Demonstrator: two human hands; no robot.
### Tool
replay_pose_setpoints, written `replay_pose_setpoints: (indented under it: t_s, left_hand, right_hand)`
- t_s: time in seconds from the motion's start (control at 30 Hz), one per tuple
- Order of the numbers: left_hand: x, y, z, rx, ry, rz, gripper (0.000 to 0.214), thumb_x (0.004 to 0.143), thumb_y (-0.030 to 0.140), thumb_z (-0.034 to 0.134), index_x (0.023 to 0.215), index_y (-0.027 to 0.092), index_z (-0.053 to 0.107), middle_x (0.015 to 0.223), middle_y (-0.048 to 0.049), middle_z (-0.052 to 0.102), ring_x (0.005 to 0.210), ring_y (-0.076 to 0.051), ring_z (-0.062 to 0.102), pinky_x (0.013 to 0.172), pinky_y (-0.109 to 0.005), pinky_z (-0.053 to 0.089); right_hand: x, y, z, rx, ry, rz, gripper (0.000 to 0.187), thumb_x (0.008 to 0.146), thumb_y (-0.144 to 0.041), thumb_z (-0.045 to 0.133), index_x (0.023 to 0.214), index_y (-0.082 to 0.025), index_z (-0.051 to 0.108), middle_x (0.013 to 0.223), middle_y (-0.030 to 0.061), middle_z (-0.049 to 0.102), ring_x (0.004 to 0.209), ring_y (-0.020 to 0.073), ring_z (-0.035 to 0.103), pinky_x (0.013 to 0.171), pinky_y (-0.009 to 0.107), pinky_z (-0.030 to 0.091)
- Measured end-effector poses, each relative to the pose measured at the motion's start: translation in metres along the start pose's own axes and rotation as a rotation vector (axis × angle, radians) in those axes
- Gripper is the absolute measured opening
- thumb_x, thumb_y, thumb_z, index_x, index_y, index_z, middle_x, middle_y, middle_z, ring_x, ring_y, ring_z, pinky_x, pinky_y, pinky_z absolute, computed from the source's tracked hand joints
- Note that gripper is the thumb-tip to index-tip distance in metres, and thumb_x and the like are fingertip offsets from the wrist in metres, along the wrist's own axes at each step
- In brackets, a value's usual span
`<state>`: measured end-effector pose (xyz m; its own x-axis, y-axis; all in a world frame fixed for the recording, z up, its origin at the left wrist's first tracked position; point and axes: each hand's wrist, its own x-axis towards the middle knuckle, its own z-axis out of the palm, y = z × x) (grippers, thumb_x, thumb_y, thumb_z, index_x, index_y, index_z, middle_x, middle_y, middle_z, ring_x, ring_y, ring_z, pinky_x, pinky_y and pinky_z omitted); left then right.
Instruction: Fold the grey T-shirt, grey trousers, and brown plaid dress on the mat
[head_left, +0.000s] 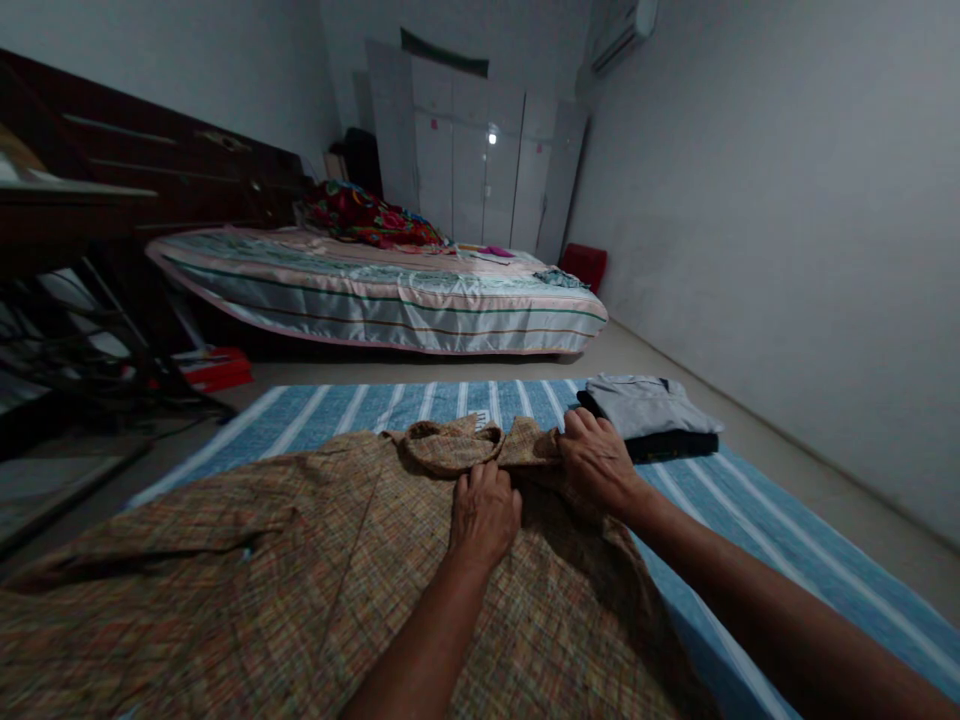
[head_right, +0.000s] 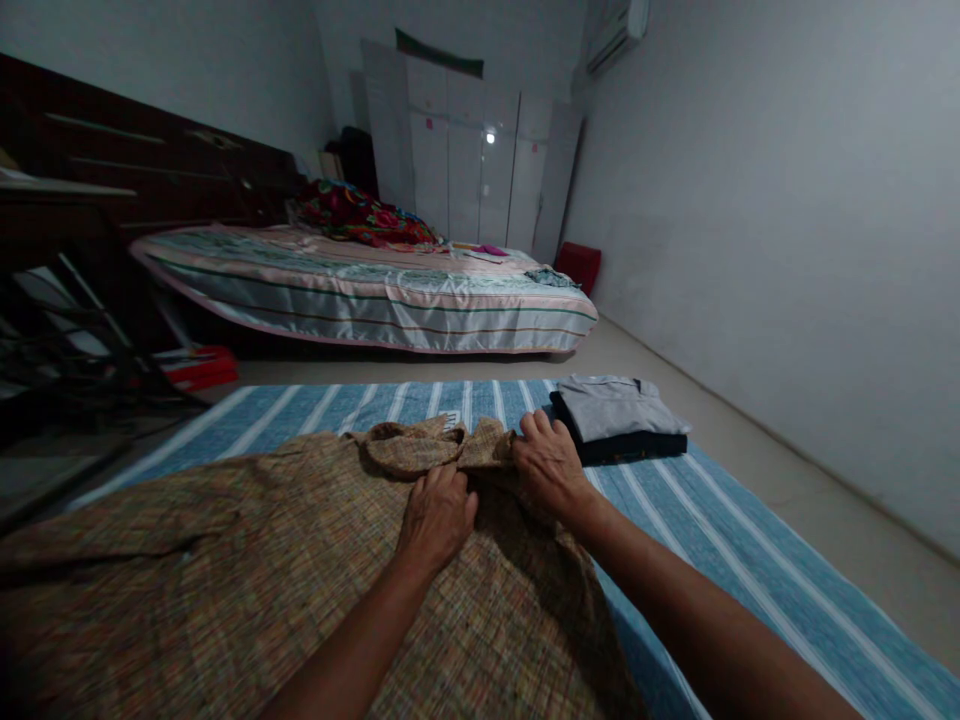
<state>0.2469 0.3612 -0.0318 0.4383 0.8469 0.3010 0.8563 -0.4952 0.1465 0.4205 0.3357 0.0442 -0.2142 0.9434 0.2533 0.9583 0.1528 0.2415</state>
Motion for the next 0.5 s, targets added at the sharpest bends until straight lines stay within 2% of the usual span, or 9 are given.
replay_pose_setpoints:
  t_s: [0.1,0.17,0.23,0.3,0.4,0.5]
  left_hand:
    - [0.000,-0.001,0.000,0.005,-0.021,-0.008,0.021,0.087,0.017,0.046,0.095,0.015,0.065,0.111,-0.0126,0.061,0.108,-0.028,0.050,0.092,-0.042,0.038]
    - [-0.001,-0.001,0.001,-0.011,-0.017,-0.013,0.026,0.088,0.014,0.042,0.101,0.015,0.065,0.113,-0.0128,0.061,0.109,-0.028,0.050,0.093,-0.041,0.038]
    - [-0.002,-0.001,0.001,-0.038,-0.007,-0.014,0.031,0.089,0.012,0.040,0.108,0.016,0.064,0.116,-0.0118,0.061,0.110,-0.026,0.049,0.094,-0.040,0.037]
    - [-0.001,-0.001,0.000,-0.049,-0.023,-0.018,0.032,0.088,0.011,0.040,0.108,0.018,0.064,0.117,-0.0110,0.061,0.112,-0.026,0.049,0.095,-0.039,0.036]
    - [0.000,0.000,-0.001,-0.017,-0.058,-0.026,0.032,0.086,0.008,0.039,0.102,0.015,0.066,0.112,-0.0130,0.061,0.110,-0.027,0.049,0.094,-0.039,0.037]
    - [0.001,0.001,0.000,0.014,-0.051,-0.020,0.033,0.086,0.007,0.037,0.103,0.011,0.065,0.111,-0.0154,0.060,0.109,-0.028,0.050,0.092,-0.041,0.039]
  right_hand:
    - [-0.008,-0.002,-0.001,0.124,0.034,-0.066,0.016,0.089,-0.017,0.050,0.085,-0.017,0.066,0.104,0.0119,0.056,0.103,0.0255,0.048,0.082,0.035,0.039]
    - [-0.010,-0.003,0.003,0.354,0.011,-0.149,0.016,0.085,-0.017,0.053,0.095,-0.018,0.066,0.103,0.0085,0.058,0.096,0.0208,0.052,0.081,0.031,0.042]
    - [-0.010,0.001,0.009,0.656,0.000,-0.192,0.029,0.083,-0.017,0.055,0.110,-0.020,0.062,0.104,0.0057,0.060,0.088,0.0163,0.057,0.078,0.028,0.045]
    - [-0.008,0.009,0.017,0.863,0.051,-0.116,0.039,0.082,-0.017,0.054,0.121,-0.019,0.057,0.106,0.0060,0.061,0.088,0.0157,0.060,0.077,0.028,0.048]
    - [-0.004,0.024,0.030,0.853,0.088,0.027,0.047,0.079,-0.014,0.052,0.126,-0.018,0.057,0.113,0.0087,0.061,0.099,0.0194,0.059,0.083,0.031,0.049]
    - [-0.002,0.030,0.044,0.759,-0.024,-0.020,0.058,0.071,-0.009,0.055,0.129,-0.018,0.056,0.123,0.0101,0.057,0.108,0.0213,0.056,0.092,0.034,0.045]
